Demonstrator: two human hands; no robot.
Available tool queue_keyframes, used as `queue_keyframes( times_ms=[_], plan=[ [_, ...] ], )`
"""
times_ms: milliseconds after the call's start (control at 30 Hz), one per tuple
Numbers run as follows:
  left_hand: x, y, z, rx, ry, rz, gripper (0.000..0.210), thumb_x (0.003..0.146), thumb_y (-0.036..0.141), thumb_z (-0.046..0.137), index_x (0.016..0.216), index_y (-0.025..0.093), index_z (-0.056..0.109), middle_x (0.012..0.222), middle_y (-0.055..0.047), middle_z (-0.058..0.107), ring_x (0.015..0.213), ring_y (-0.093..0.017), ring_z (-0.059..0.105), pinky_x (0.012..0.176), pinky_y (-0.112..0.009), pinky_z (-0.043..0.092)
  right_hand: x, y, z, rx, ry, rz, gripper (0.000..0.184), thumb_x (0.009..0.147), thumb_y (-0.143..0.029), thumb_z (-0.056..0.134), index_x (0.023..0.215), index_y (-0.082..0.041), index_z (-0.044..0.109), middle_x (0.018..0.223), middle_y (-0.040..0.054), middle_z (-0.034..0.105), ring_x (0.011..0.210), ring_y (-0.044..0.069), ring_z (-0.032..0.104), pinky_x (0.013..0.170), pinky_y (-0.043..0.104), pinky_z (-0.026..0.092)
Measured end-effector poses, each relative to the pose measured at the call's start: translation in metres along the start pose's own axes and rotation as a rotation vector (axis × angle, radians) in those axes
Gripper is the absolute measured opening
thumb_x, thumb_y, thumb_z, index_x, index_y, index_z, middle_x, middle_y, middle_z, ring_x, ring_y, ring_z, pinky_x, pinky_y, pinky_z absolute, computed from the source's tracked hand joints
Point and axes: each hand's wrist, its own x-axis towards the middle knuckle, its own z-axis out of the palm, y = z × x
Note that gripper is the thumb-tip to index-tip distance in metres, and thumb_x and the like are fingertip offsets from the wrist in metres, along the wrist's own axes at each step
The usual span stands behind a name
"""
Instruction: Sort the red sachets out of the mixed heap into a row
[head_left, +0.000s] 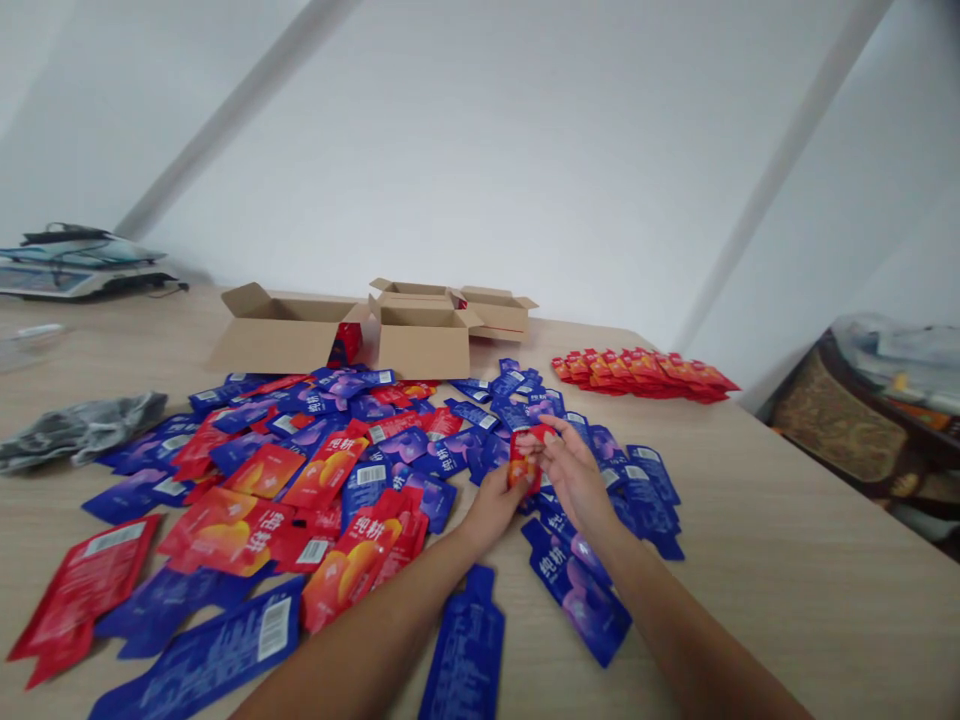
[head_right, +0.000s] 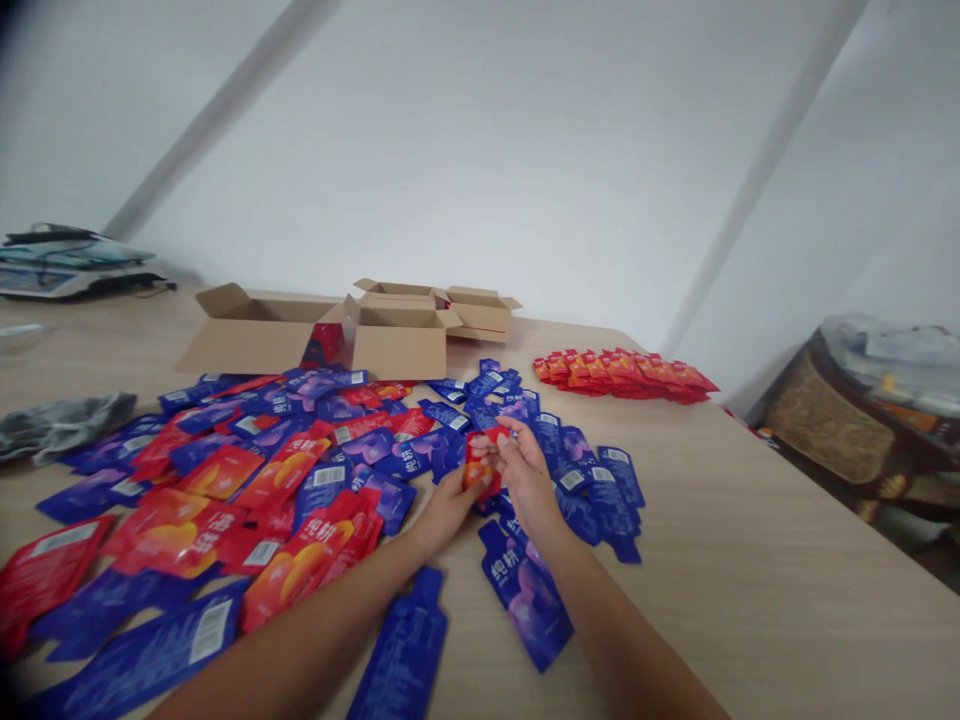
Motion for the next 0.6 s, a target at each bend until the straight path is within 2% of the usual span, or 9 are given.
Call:
queue_keyframes(
  times_ms=[133,233,333,467,600],
  plan=[
    [0.002,0.002,-0.003,-0.239,0.010,-0.152,0.044,0.080,0.059,0.048,0.078,0.016,0.053,0.051,0.002,0.057,0.038,-0.011,0.047,0.037,-0.021,0.035,-0.005,0.012,-0.012,-0.414,0.120,-0.125,0.036,0.082,-0.043,0.056,0.110,-0.023,0.048,0.078,0.0005,0.059,0.070,0.017,0.056,0.067,0.029,0.044],
    [0.001,0.005,-0.004,-0.279,-0.005,-0.190,0.047,0.079,0.062,0.046,0.067,0.017,0.050,0.039,0.006,0.047,0.029,-0.007,0.038,0.030,-0.018,0.025,-0.011,0.026,-0.016,-0.649,-0.013,-0.081,0.026,0.085,-0.046,0.051,0.094,-0.022,0.055,0.076,0.0009,0.060,0.072,0.017,0.056,0.068,0.029,0.043],
    [0.000,0.008,-0.003,-0.346,-0.060,-0.170,0.042,0.077,0.058,0.053,0.066,0.017,0.050,0.041,0.007,0.047,0.030,-0.006,0.039,0.030,-0.016,0.026,-0.016,0.037,-0.014,-0.672,-0.108,-0.004,0.029,0.090,-0.048,0.039,0.083,-0.022,0.051,0.062,-0.0026,0.054,0.058,0.016,0.053,0.059,0.027,0.041],
    [-0.001,0.008,-0.001,-0.397,-0.133,-0.149,0.032,0.075,0.046,0.061,0.070,0.016,0.053,0.046,0.005,0.052,0.032,-0.005,0.041,0.031,-0.015,0.029,-0.017,0.041,-0.011,-0.610,-0.069,0.023,0.032,0.090,-0.049,0.037,0.075,-0.022,0.044,0.054,-0.0050,0.049,0.050,0.014,0.049,0.052,0.025,0.038],
    [-0.001,0.005,-0.002,-0.358,-0.125,-0.196,0.032,0.076,0.047,0.060,0.070,0.016,0.052,0.037,0.008,0.046,0.025,-0.005,0.035,0.027,-0.014,0.023,-0.018,0.037,-0.010,-0.636,-0.007,-0.038,0.032,0.091,-0.046,0.038,0.070,-0.022,0.041,0.052,-0.0056,0.046,0.048,0.012,0.047,0.051,0.023,0.036]
  ],
)
